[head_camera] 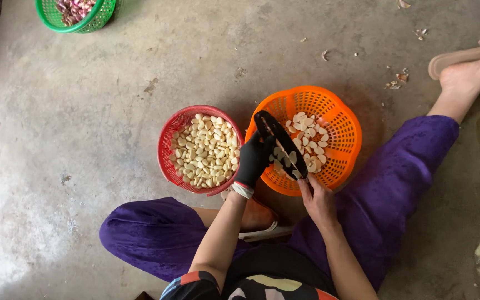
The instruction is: Slicing peeled garlic cloves into thin pieces using a knife
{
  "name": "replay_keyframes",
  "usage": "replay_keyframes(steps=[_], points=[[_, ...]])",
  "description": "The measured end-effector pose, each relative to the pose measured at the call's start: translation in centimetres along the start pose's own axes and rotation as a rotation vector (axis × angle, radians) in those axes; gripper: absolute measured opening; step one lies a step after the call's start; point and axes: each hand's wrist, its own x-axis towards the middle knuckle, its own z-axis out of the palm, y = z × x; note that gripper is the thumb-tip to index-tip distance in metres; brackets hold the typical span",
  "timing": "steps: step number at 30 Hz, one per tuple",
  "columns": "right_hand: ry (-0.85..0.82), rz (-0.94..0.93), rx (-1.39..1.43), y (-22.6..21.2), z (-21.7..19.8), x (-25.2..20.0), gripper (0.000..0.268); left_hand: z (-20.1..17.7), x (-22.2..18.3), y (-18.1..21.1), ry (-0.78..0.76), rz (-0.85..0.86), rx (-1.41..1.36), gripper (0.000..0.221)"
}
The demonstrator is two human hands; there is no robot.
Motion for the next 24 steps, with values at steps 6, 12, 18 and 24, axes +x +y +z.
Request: replay_keyframes(steps=[6, 12, 18, 24], points=[[0.027, 0.092, 0.009, -0.7, -1.0, 0.4, 0.047, -5.1, 8.0, -14.2, 0.276, -0.073, 0.381, 0.023], [0.017, 0.211, 0.015, -2.9, -1.9, 1.1, 0.053, -4.8, 15.2, -22.9, 0.14, -0.294, 0.957, 0.026], [-0.021, 0.217, 0.089, -2.0, -1.1, 0.8, 0.052, -5.8, 12.2, -17.9, -0.021, -0.252, 0.851, 0.012], [-0.011, 0.158, 0.107, -1.5, -0.6, 0.3, 0.048, -6.2, 8.7, -18.7, 0.01, -0.078, 0.553, 0.021]])
